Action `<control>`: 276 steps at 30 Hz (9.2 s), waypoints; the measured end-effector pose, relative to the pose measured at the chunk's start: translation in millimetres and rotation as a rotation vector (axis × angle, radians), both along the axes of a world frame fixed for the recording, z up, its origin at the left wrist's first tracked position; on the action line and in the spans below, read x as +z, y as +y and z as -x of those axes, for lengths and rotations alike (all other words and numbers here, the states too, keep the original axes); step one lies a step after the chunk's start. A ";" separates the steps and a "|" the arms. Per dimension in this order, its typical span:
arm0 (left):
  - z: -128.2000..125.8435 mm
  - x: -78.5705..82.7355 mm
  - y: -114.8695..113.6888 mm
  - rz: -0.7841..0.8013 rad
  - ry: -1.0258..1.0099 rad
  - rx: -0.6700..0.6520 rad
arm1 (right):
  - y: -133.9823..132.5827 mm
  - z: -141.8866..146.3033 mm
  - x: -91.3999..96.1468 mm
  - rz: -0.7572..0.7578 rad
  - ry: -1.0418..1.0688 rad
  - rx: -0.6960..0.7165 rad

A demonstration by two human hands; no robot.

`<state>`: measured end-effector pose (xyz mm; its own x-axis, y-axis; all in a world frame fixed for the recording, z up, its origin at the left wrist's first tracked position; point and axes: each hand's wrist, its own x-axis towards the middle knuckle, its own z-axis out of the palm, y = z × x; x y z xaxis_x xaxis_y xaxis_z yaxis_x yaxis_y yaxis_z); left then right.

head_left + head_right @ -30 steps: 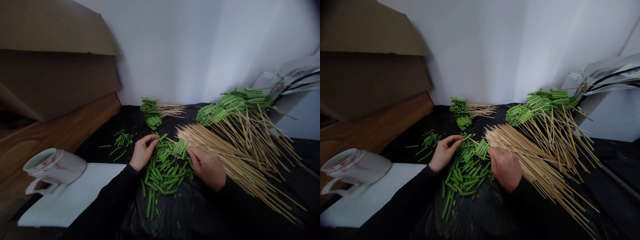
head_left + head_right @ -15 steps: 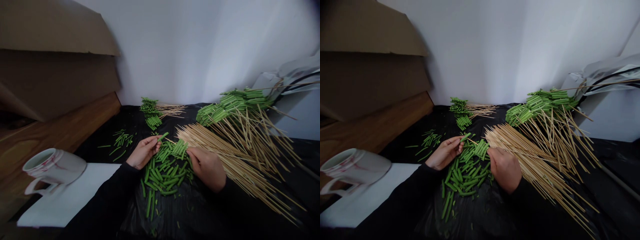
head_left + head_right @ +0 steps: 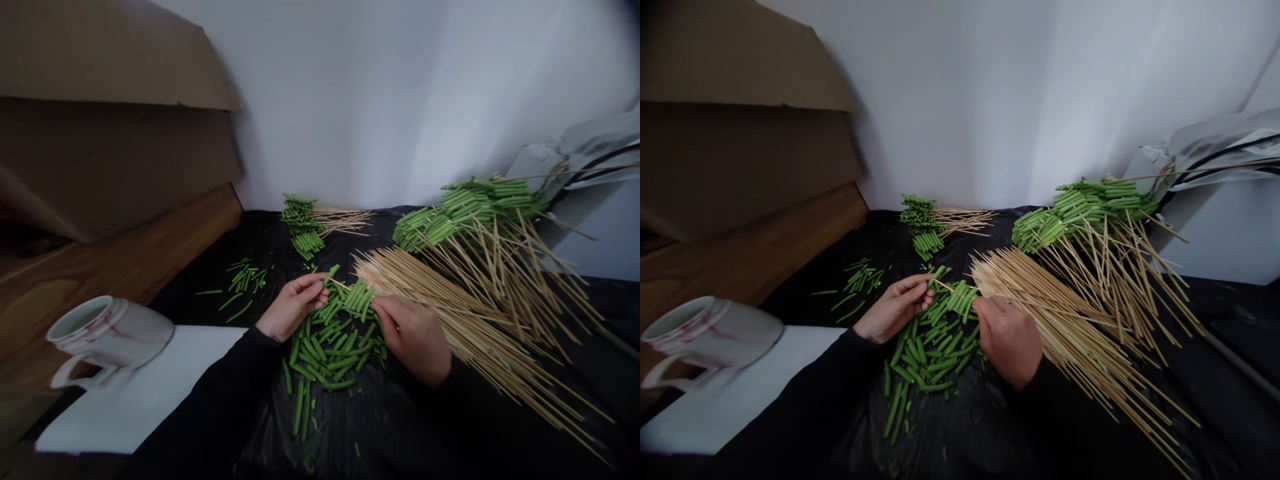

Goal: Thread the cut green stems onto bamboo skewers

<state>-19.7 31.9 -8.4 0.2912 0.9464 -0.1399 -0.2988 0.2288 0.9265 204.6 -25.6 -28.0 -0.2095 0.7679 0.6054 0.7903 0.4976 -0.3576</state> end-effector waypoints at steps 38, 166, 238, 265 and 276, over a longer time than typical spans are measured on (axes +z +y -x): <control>1.3 3.3 1.2 0.044 0.004 0.107 | -4.5 3.5 0.9 -0.022 -0.023 0.013; -11.0 0.7 -7.9 -0.072 0.185 0.043 | -7.3 17.0 -5.2 -0.016 0.060 0.072; 14.8 3.9 7.3 0.095 -0.064 0.001 | -5.7 6.3 -1.7 -0.054 -0.024 0.049; 12.9 1.0 6.8 0.049 0.066 0.076 | -9.6 10.4 -2.1 -0.003 -0.057 0.020; 9.2 -3.5 5.9 0.009 0.129 0.111 | -10.1 14.0 -3.2 0.038 -0.051 0.019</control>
<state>-28.9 37.8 -11.9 0.1642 0.9703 -0.1777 -0.2014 0.2093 0.9569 190.6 -35.7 -31.2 -0.2541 0.7854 0.5644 0.7985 0.4996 -0.3358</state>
